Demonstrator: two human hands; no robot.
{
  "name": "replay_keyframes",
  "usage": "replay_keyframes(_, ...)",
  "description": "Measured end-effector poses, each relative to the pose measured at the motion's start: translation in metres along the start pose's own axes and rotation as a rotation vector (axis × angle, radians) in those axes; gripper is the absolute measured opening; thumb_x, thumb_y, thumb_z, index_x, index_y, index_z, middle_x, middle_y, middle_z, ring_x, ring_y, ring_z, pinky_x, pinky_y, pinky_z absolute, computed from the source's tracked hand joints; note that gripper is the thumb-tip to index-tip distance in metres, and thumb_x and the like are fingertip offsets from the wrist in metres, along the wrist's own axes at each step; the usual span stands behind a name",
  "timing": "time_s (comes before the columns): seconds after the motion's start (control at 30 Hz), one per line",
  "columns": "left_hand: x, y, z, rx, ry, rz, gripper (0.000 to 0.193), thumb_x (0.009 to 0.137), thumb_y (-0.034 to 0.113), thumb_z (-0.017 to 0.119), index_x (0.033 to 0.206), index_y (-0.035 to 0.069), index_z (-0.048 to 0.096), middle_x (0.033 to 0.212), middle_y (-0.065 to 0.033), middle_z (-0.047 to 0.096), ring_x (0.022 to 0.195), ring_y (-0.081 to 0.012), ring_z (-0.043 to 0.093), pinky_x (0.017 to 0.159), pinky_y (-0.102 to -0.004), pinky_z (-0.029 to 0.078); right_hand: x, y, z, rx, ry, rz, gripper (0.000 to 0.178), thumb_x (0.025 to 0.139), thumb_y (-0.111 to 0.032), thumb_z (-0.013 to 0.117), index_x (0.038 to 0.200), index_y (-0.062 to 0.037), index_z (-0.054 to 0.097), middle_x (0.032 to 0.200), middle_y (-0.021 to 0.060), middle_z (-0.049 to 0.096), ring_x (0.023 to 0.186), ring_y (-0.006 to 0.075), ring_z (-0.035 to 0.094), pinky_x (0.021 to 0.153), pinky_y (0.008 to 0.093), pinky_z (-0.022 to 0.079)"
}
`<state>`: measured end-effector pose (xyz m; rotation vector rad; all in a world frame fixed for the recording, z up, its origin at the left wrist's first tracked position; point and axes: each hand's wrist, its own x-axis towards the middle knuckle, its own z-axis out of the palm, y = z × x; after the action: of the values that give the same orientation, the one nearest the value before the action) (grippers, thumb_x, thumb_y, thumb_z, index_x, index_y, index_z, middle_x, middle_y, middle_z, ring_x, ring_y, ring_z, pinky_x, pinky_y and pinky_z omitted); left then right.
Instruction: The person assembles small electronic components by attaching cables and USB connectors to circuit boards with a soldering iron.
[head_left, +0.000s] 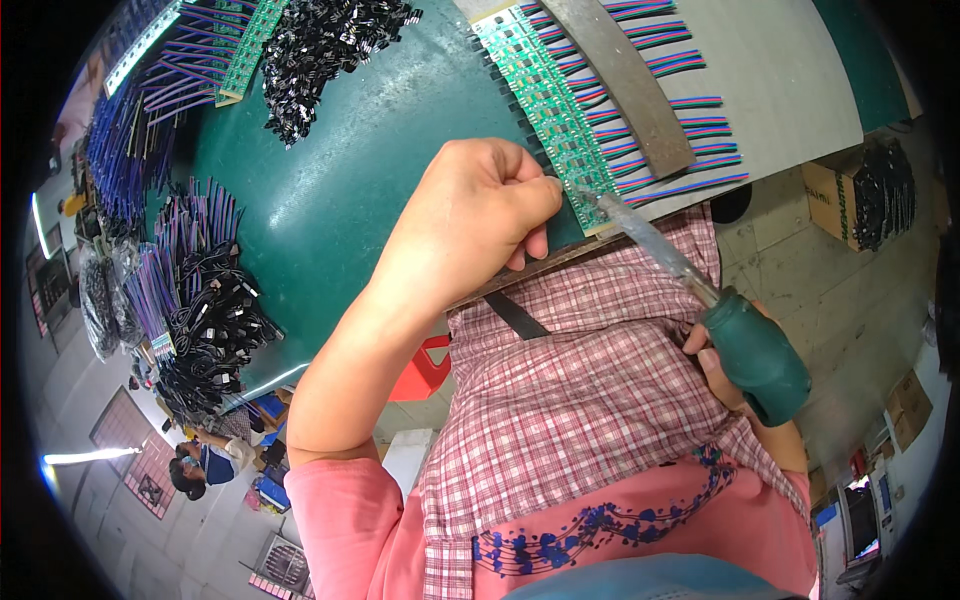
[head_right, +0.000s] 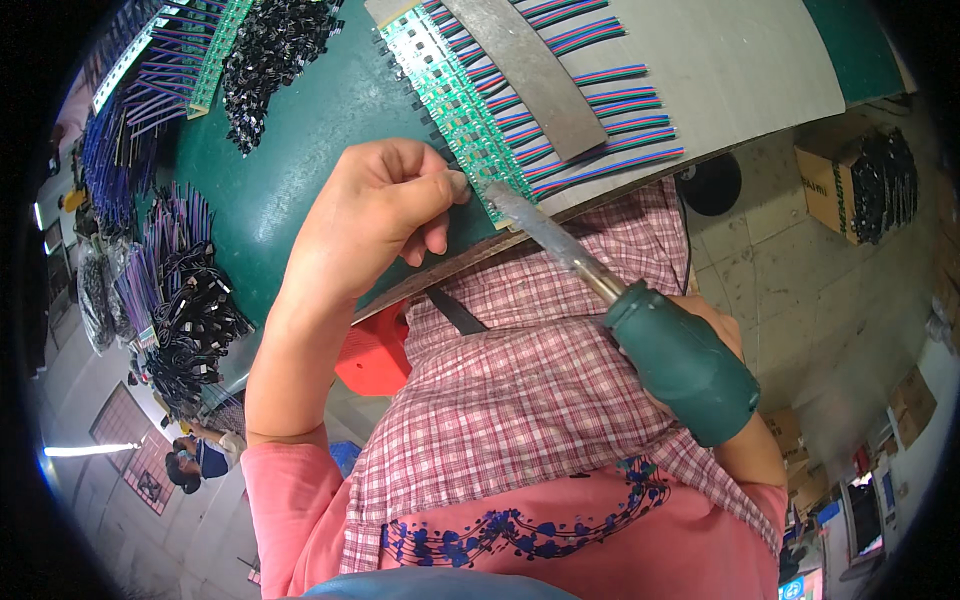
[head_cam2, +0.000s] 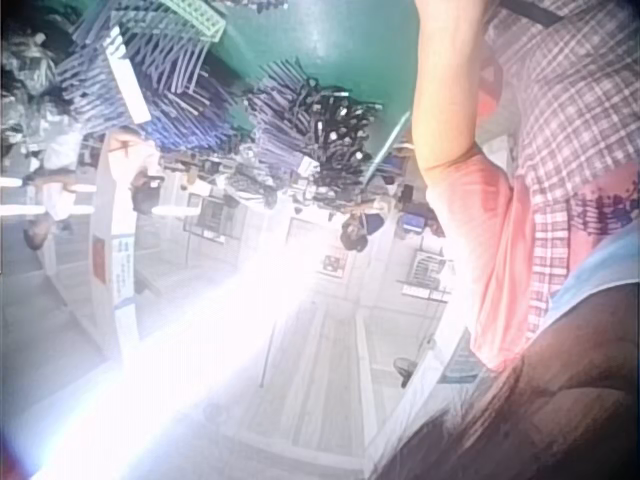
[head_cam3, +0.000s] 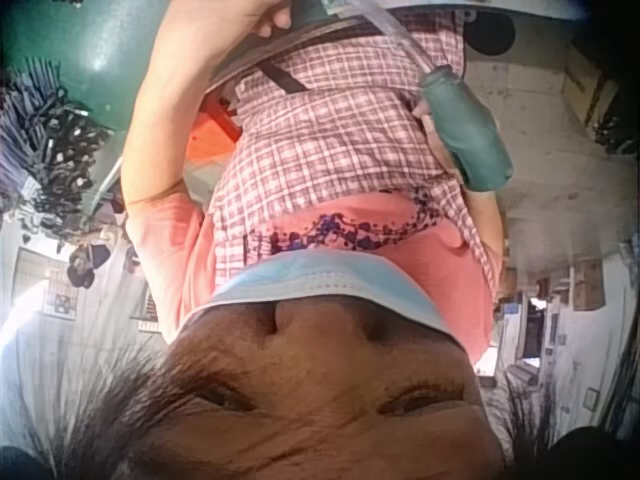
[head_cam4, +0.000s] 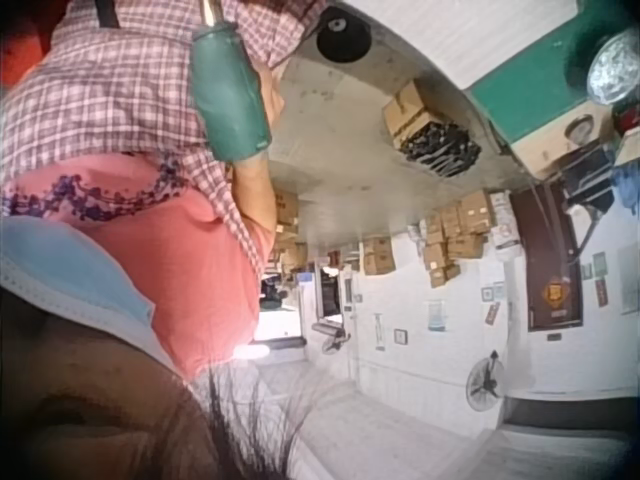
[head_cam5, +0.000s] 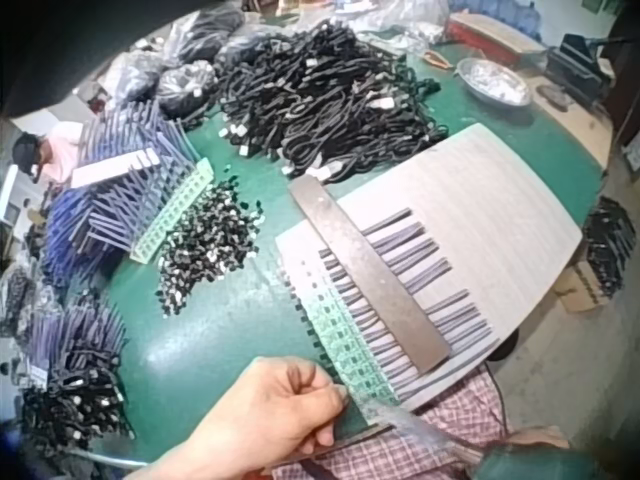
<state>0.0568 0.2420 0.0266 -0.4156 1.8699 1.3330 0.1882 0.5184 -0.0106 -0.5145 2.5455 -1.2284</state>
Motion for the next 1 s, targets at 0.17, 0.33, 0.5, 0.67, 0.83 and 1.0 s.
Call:
replay_keyframes(0.17, 0.0, 0.0, -0.001, -0.009, -0.006, -0.005, 0.019, 0.086, 0.015, 0.061, 0.073, 0.002, 0.059, 0.056, -0.0014, 0.056, 0.047, -0.0054, 0.049, 0.042, -0.0192, 0.037, 0.003, -0.005, -0.003, 0.053, -0.016, 0.059, 0.017, 0.076, -0.013, 0.068, 0.09, -0.006, 0.062, 0.083, 0.0059, 0.063, 0.068, 0.0175, 0.058, 0.06, 0.0296, 0.047)
replay_keyframes(0.33, 0.001, -0.001, -0.001, 0.001, -0.01, -0.003, 0.019, 0.086, 0.015, 0.061, 0.073, 0.002, 0.059, 0.056, -0.0011, 0.056, 0.048, -0.0055, 0.049, 0.042, -0.0191, 0.037, 0.001, -0.001, 0.002, 0.067, -0.023, 0.066, 0.015, 0.084, -0.015, 0.06, 0.087, -0.0009, 0.057, 0.076, 0.0062, 0.06, 0.066, 0.0144, 0.056, 0.063, 0.027, 0.044)
replay_keyframes(0.5, 0.0, 0.0, -0.001, 0.007, -0.003, -0.007, 0.019, 0.086, 0.015, 0.061, 0.072, 0.002, 0.058, 0.056, -0.0009, 0.056, 0.048, -0.0054, 0.049, 0.042, -0.0191, 0.037, 0.009, 0.006, -0.001, 0.047, -0.023, -0.12, 0.015, 0.084, -0.016, 0.061, 0.085, -0.0017, 0.057, 0.076, 0.0065, 0.061, 0.067, 0.0144, 0.056, 0.064, 0.0279, 0.045)
replay_keyframes(0.67, 0.0, 0.0, -0.001, 0.003, -0.004, -0.011, 0.019, 0.086, 0.015, 0.061, 0.072, 0.002, 0.059, 0.056, -0.0008, 0.055, 0.048, -0.0053, 0.049, 0.042, -0.019, 0.037, 0.007, -0.005, 0.001, 0.065, 0.01, 0.02, 0.013, 0.081, -0.015, 0.063, 0.08, -0.003, 0.059, 0.072, 0.0049, 0.061, 0.064, 0.0162, 0.057, 0.064, 0.0279, 0.045)
replay_keyframes(0.83, 0.001, -0.001, -0.001, -0.001, -0.004, -0.005, 0.019, 0.086, 0.015, 0.061, 0.073, 0.001, 0.059, 0.057, -0.0011, 0.056, 0.048, -0.0054, 0.05, 0.042, -0.019, 0.037, 0.001, -0.001, 0.001, 0.056, -0.011, 0.098, 0.011, 0.08, -0.014, 0.063, 0.079, -0.0036, 0.06, 0.071, 0.0042, 0.061, 0.063, 0.017, 0.057, 0.063, 0.0274, 0.045)
replay_keyframes(1.0, 0.001, 0.0, -0.002, 0.004, -0.007, -0.005, 0.019, 0.086, 0.015, 0.061, 0.073, 0.001, 0.059, 0.057, -0.0015, 0.056, 0.048, -0.0056, 0.05, 0.042, -0.0194, 0.037, 0.007, 0.004, -0.003, 0.041, -0.021, -0.07, 0.011, 0.082, -0.013, 0.062, 0.083, -0.0017, 0.06, 0.075, 0.0063, 0.061, 0.065, 0.0148, 0.055, 0.063, 0.0281, 0.044)
